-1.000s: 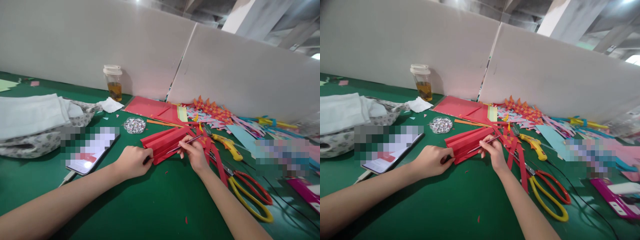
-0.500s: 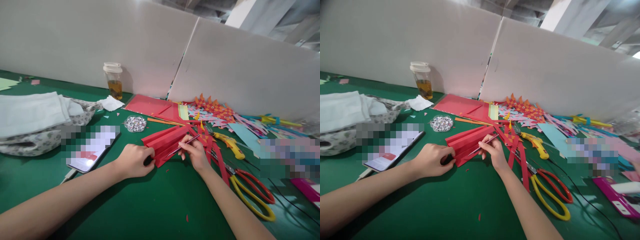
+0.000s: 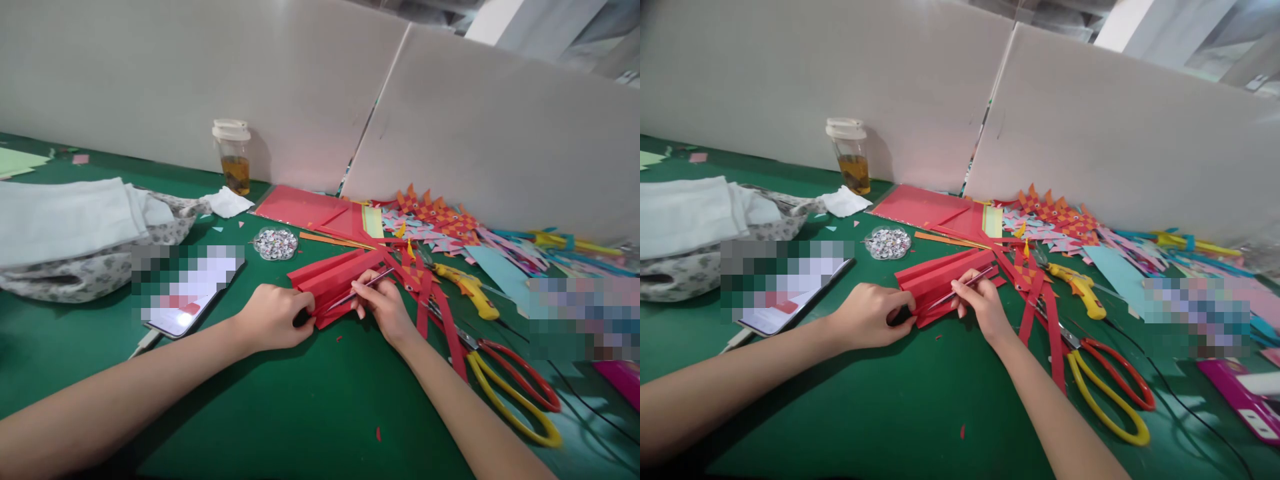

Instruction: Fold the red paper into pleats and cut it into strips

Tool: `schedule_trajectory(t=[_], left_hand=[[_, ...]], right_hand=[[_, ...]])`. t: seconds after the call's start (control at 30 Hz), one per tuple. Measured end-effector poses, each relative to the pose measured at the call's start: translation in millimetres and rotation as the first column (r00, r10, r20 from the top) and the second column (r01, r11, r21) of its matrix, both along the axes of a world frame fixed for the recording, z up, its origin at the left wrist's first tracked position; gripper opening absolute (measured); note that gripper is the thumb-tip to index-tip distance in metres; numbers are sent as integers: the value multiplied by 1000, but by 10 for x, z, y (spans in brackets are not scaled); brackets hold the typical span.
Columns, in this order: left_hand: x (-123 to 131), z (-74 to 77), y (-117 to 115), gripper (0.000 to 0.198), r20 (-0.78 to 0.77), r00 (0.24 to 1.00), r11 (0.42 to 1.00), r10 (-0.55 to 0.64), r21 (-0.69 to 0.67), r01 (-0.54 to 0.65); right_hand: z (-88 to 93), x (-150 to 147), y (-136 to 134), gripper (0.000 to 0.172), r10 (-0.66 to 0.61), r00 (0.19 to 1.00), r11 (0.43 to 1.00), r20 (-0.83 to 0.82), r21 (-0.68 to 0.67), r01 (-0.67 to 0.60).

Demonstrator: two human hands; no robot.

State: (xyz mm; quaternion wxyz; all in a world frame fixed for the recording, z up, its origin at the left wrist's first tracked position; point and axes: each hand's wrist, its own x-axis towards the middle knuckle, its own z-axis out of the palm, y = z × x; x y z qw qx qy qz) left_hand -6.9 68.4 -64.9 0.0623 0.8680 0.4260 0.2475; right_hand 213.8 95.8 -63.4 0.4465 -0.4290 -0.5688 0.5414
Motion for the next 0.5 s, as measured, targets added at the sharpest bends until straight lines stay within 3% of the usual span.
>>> schedule_trajectory(t=[0.33, 0.5], left_hand=[[15, -3, -3, 11, -9, 1000, 1000, 5, -20, -5], [18, -2, -6, 11, -5, 1000, 997, 23, -71, -24]], right_hand=[[9, 0, 22, 19, -28, 999, 1000, 38, -1, 28], [-6, 176, 138, 19, -155, 987, 987, 31, 41, 154]])
